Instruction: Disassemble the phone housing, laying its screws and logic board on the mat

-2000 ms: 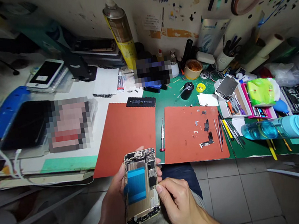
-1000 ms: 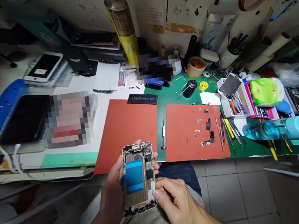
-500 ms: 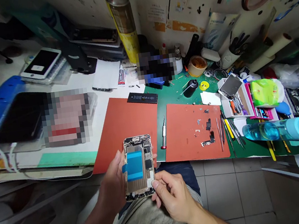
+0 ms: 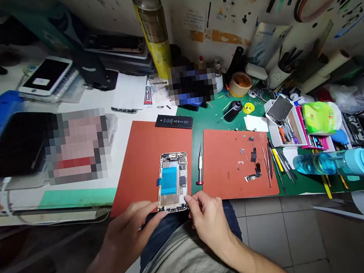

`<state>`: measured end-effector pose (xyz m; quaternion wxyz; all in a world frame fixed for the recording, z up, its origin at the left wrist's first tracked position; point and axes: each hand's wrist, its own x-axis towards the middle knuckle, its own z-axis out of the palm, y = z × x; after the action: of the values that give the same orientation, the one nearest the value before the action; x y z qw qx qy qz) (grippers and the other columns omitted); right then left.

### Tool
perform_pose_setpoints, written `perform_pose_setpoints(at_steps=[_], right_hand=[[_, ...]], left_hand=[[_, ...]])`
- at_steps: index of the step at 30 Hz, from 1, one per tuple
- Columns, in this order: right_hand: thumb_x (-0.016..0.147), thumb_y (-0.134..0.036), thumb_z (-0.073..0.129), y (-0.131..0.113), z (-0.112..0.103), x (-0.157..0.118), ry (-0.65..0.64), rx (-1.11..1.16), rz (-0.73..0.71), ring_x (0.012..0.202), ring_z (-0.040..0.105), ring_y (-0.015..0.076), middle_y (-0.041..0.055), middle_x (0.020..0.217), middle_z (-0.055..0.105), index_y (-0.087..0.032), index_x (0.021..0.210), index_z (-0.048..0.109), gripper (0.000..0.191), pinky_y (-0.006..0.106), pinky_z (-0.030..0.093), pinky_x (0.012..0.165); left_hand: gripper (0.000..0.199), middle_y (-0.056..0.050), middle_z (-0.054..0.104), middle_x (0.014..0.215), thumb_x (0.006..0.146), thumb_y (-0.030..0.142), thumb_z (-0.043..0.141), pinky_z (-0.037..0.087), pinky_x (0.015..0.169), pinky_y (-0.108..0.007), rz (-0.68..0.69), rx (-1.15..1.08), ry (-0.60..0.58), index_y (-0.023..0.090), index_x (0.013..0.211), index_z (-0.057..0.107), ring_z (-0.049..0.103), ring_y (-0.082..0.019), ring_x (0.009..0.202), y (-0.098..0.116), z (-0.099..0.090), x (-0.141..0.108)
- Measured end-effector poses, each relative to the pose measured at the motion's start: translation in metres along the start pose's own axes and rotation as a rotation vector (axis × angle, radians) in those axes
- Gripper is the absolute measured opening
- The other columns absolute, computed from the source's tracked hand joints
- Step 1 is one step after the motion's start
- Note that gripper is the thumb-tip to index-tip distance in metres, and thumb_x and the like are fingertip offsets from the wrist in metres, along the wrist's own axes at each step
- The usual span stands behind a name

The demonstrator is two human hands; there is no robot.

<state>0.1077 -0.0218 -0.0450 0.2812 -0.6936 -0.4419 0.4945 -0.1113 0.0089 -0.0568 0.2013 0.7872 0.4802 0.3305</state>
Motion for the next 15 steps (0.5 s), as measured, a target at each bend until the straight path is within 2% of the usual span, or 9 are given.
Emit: perform_pose_setpoints(at_steps=[2, 4, 6, 10, 15], right_hand=[[0.109, -0.056, 0.055, 0.002, -0.003, 0.001, 0.185, -0.175, -0.157, 0.048, 0.056, 0.0119, -0.0014, 0.059, 0.063, -0.021, 0.077, 0.063, 0.049, 0.025, 0.037, 0.05], [0.111, -0.05, 0.053, 0.002, -0.007, 0.007, 0.362, -0.372, -0.307, 0.059, 0.062, 0.0147, 0.0029, 0.073, 0.07, -0.019, 0.09, 0.068, 0.04, 0.026, 0.041, 0.057], [0.113, -0.045, 0.049, 0.001, -0.009, 0.015, 0.461, -0.585, -0.382, 0.067, 0.067, 0.0181, 0.007, 0.083, 0.072, -0.017, 0.102, 0.069, 0.037, 0.028, 0.043, 0.06], [0.112, -0.035, 0.044, -0.007, -0.003, 0.031, 0.496, -0.918, -0.354, 0.064, 0.064, 0.0199, 0.0073, 0.082, 0.065, -0.017, 0.092, 0.066, 0.035, 0.029, 0.035, 0.053], [0.105, -0.023, 0.048, -0.015, 0.006, 0.042, 0.562, -1.048, -0.327, 0.056, 0.061, 0.0182, 0.0057, 0.073, 0.063, -0.019, 0.081, 0.061, 0.028, 0.029, 0.031, 0.049]], left_hand=[[0.011, 0.0, 0.076, 0.084, 0.1, 0.035, 0.075, 0.052, 0.074, -0.03, 0.092, 0.04, -0.04, 0.025, 0.101, 0.071, 0.074, -0.019, 0.075, -0.001, 0.003, 0.002], [0.015, 0.0, 0.074, 0.082, 0.102, 0.037, 0.073, 0.051, 0.072, -0.031, 0.125, 0.072, -0.096, 0.024, 0.097, 0.069, 0.072, -0.019, 0.072, -0.003, 0.003, 0.005], [0.016, -0.001, 0.075, 0.085, 0.104, 0.037, 0.069, 0.049, 0.072, -0.032, 0.166, 0.093, -0.141, 0.023, 0.098, 0.069, 0.071, -0.02, 0.074, -0.006, 0.003, 0.009], [0.013, -0.002, 0.074, 0.089, 0.105, 0.035, 0.069, 0.046, 0.071, -0.033, 0.22, 0.114, -0.188, 0.022, 0.105, 0.072, 0.069, -0.02, 0.076, -0.012, 0.002, 0.012], [0.011, 0.0, 0.071, 0.085, 0.104, 0.032, 0.071, 0.044, 0.072, -0.033, 0.222, 0.116, -0.183, 0.021, 0.104, 0.073, 0.068, -0.02, 0.076, -0.013, 0.003, 0.011]])
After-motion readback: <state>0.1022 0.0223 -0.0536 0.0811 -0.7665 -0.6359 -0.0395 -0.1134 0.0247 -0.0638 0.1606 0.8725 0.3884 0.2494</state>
